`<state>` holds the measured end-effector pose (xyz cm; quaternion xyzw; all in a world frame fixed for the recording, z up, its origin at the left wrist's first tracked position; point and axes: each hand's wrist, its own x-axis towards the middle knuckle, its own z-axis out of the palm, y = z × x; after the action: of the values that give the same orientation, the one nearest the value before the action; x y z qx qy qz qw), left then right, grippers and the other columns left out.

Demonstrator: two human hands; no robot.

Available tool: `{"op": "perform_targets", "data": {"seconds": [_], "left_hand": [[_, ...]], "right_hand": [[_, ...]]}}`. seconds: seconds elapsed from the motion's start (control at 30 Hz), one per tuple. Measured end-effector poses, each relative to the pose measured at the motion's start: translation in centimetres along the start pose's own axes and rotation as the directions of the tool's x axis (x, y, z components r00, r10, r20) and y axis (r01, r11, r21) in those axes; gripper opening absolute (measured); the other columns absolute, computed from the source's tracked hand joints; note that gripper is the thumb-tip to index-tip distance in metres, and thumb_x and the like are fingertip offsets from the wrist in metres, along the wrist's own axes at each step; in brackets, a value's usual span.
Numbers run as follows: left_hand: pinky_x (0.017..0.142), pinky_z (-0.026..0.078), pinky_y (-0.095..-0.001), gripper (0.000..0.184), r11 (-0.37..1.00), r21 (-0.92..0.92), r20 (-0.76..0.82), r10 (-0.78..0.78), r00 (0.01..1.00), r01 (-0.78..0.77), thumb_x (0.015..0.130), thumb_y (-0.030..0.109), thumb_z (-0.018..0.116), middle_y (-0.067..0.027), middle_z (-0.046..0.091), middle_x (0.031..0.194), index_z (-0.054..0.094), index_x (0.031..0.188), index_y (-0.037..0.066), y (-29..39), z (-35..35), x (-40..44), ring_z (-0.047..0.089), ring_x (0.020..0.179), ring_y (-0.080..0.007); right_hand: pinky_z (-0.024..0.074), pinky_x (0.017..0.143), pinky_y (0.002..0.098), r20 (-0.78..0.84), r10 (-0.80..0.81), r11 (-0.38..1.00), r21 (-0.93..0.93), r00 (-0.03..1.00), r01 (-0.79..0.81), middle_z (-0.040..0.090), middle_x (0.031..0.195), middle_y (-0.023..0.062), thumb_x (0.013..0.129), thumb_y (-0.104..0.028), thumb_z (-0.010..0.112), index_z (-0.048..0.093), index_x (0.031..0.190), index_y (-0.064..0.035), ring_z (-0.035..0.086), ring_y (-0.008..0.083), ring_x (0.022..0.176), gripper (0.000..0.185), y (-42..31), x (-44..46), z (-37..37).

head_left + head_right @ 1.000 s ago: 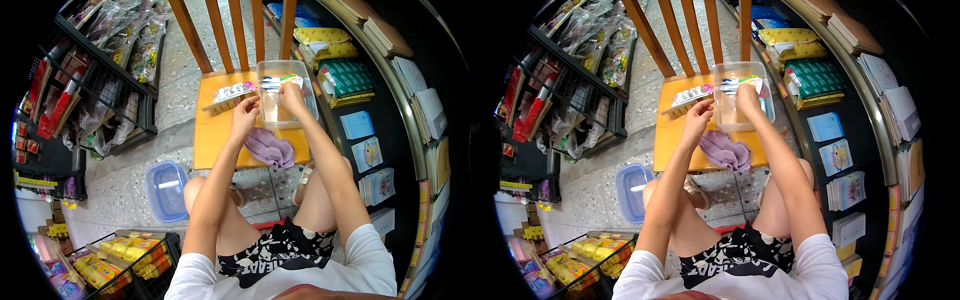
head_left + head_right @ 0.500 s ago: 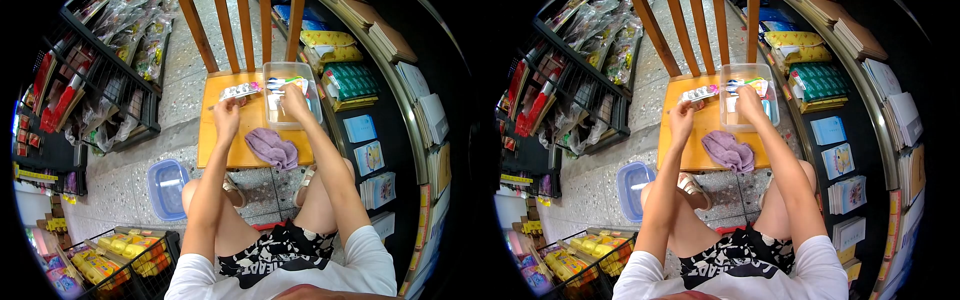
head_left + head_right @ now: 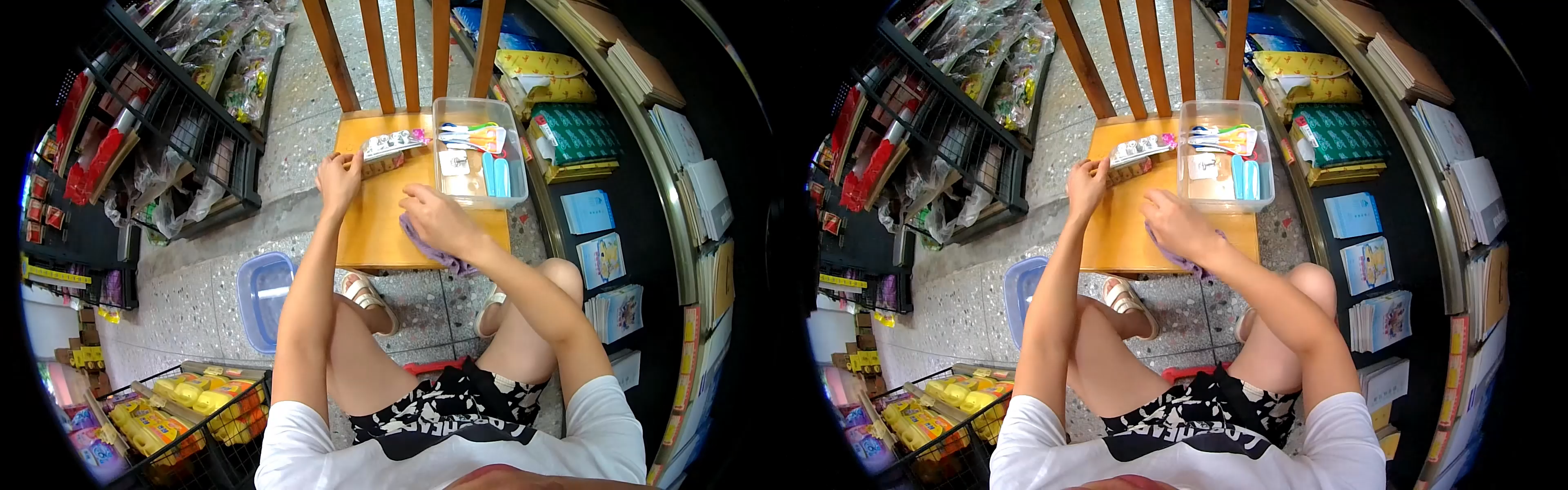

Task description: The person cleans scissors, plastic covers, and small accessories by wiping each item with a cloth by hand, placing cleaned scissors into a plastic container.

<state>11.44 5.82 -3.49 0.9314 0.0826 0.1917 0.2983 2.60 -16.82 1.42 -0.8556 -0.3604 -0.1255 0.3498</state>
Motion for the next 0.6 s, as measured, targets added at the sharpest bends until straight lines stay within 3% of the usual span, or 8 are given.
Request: {"op": "perform_targets", "data": {"seconds": [0.13,0.23,0.33,0.43,0.6], "left_hand": [[0.086,0.038,-0.0489,0.045,0.99,0.04,0.117,-0.14,0.983,0.136,0.082,0.049,0.059,-0.0157,0.069,0.092,0.074,0.085,0.006,1.7,-1.1,0.5,0.062,0.092,-0.0338],[0.084,0.036,-0.0508,0.045,0.964,0.047,0.2,-0.266,0.943,0.262,0.079,0.05,0.061,-0.0139,0.07,0.082,0.074,0.082,0.008,2.3,-1.0,0.9,0.064,0.083,-0.0331],[0.086,0.034,-0.0538,0.044,0.965,0.015,0.205,-0.26,0.944,0.263,0.078,0.05,0.062,-0.0134,0.07,0.08,0.075,0.085,0.009,1.6,-0.2,1.3,0.064,0.083,-0.0315],[0.089,0.032,-0.0562,0.042,0.938,-0.116,0.203,-0.299,0.932,0.326,0.077,0.048,0.063,-0.0113,0.07,0.079,0.074,0.088,0.009,1.1,0.5,1.6,0.065,0.083,-0.0294],[0.085,0.042,-0.0398,0.035,0.833,-0.348,0.242,-0.364,0.899,0.431,0.076,0.039,0.069,-0.0097,0.069,0.078,0.074,0.087,0.006,2.4,-0.4,1.2,0.064,0.081,-0.0216]], "right_hand": [[0.0469,0.087,0.0429,0.233,0.1,0.992,-0.093,0.967,-0.08,0.054,0.108,0.0173,0.076,-0.012,0.064,0.06,0.097,-0.0007,0.055,0.0348,0.103,0.024,-0.1,-1.3,0.3],[0.0466,0.088,0.0433,0.239,0.109,0.99,-0.118,0.965,-0.083,0.052,0.113,0.0156,0.073,-0.02,0.071,0.058,0.104,-0.0034,0.051,0.0334,0.109,0.037,0.0,-2.3,0.5],[0.0475,0.087,0.0444,0.271,0.131,0.985,-0.147,0.954,-0.093,0.05,0.116,0.0148,0.071,-0.025,0.074,0.056,0.11,-0.0043,0.047,0.0326,0.115,0.048,-0.7,-2.6,0.2],[0.0491,0.083,0.0456,0.275,0.207,0.959,-0.247,0.939,-0.139,0.049,0.118,0.0142,0.075,-0.022,0.07,0.056,0.112,-0.0048,0.046,0.0324,0.117,0.044,-1.4,-3.1,0.1],[0.0505,0.076,0.0464,0.194,0.169,0.922,-0.378,0.966,-0.085,0.05,0.117,0.0134,0.08,-0.013,0.058,0.057,0.109,-0.0059,0.049,0.03,0.111,0.03,-0.5,-3.9,2.0]]}}
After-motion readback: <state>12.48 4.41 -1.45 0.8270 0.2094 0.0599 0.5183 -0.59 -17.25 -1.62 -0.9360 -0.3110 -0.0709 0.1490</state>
